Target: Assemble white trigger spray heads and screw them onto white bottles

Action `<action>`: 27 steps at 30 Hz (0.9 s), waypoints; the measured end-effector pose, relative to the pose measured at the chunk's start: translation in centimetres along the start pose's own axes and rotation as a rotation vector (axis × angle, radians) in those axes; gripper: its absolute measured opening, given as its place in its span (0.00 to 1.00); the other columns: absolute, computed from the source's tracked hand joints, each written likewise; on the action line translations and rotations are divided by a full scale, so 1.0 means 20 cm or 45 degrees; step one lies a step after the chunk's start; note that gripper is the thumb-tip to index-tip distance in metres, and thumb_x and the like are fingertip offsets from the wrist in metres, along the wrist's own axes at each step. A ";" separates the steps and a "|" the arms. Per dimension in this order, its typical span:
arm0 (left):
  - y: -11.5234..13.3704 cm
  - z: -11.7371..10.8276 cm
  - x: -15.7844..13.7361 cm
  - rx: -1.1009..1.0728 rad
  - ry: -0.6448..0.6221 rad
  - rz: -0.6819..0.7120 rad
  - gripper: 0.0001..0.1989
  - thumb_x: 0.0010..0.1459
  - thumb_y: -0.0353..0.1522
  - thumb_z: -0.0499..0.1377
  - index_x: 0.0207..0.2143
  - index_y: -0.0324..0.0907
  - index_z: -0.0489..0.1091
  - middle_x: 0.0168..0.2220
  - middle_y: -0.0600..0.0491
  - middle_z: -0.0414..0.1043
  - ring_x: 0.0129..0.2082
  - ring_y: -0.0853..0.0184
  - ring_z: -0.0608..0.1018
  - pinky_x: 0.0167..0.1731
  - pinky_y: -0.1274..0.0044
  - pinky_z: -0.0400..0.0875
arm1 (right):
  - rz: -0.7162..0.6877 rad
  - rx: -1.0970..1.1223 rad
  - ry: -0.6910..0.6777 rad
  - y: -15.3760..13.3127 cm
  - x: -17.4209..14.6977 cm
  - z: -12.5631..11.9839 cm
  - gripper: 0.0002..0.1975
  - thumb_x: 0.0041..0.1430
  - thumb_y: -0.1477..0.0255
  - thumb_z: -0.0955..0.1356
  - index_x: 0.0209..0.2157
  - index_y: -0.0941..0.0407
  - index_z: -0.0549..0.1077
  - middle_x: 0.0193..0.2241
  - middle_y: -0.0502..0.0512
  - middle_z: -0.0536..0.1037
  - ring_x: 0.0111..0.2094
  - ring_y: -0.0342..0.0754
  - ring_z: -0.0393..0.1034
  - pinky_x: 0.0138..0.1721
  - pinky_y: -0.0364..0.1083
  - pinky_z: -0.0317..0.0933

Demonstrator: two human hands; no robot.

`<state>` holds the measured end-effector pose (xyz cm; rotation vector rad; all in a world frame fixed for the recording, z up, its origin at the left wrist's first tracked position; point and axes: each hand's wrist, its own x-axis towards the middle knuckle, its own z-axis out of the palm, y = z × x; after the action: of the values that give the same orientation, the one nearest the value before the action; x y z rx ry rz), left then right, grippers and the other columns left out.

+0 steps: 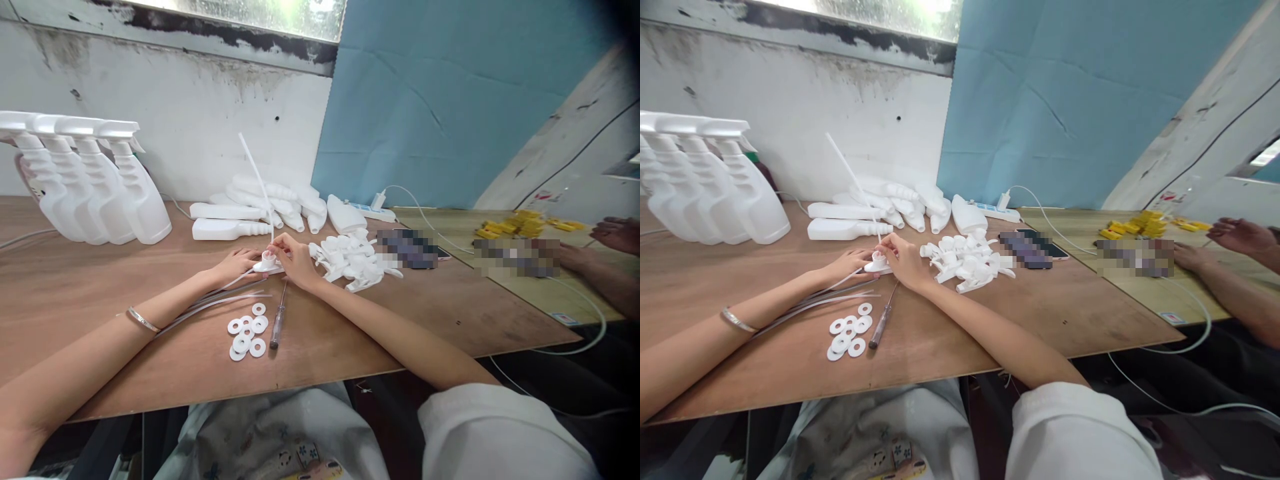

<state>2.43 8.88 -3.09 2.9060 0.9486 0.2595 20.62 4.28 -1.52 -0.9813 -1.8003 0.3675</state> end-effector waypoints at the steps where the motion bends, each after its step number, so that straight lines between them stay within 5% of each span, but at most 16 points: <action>1: 0.00 0.00 0.00 -0.001 0.002 0.002 0.26 0.58 0.49 0.45 0.52 0.47 0.65 0.59 0.49 0.55 0.57 0.55 0.58 0.55 0.62 0.50 | -0.002 -0.006 0.003 0.00 0.00 0.00 0.09 0.58 0.64 0.62 0.30 0.55 0.66 0.26 0.49 0.74 0.28 0.43 0.69 0.30 0.42 0.60; 27: 0.00 0.01 0.00 -0.006 0.018 0.003 0.25 0.58 0.48 0.45 0.51 0.48 0.65 0.57 0.50 0.57 0.56 0.56 0.59 0.54 0.63 0.50 | -0.128 -0.309 -0.022 -0.02 0.02 0.00 0.05 0.57 0.73 0.62 0.27 0.55 0.65 0.25 0.48 0.72 0.27 0.43 0.65 0.29 0.41 0.55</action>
<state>2.42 8.94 -3.28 2.9053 0.9457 0.2823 20.36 4.38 -1.07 -1.0511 -1.9331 0.0965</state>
